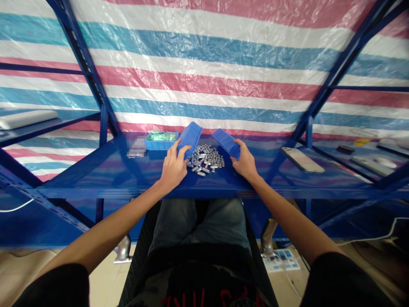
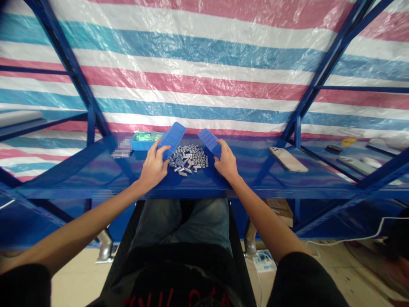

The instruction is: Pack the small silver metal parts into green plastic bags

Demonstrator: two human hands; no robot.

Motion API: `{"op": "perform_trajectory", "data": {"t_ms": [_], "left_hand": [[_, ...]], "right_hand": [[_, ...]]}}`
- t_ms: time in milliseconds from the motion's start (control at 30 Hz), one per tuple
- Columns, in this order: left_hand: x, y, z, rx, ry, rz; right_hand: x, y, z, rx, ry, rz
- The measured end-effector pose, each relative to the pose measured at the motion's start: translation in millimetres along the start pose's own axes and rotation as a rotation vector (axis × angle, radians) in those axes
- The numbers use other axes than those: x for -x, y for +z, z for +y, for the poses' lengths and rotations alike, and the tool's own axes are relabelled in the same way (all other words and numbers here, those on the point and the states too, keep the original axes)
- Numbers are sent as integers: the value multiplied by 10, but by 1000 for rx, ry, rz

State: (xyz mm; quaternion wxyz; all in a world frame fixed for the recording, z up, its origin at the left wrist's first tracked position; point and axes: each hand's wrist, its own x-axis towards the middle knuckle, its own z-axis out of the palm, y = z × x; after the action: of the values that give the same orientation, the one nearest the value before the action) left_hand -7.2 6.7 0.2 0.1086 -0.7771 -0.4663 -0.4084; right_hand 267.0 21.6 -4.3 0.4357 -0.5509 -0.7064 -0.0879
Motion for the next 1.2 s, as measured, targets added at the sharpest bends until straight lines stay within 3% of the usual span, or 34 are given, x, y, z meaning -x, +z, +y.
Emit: {"op": "perform_trajectory", "data": {"t_ms": [267, 633, 1200], "left_hand": [[-6, 15, -36, 46, -36, 30], [-33, 54, -120, 179, -61, 134], [-30, 60, -128, 233, -42, 105]], "right_hand": [[-78, -112, 265, -54, 164, 83], [-40, -86, 138, -91, 58, 4], [-90, -65, 306, -240, 178, 158]]}}
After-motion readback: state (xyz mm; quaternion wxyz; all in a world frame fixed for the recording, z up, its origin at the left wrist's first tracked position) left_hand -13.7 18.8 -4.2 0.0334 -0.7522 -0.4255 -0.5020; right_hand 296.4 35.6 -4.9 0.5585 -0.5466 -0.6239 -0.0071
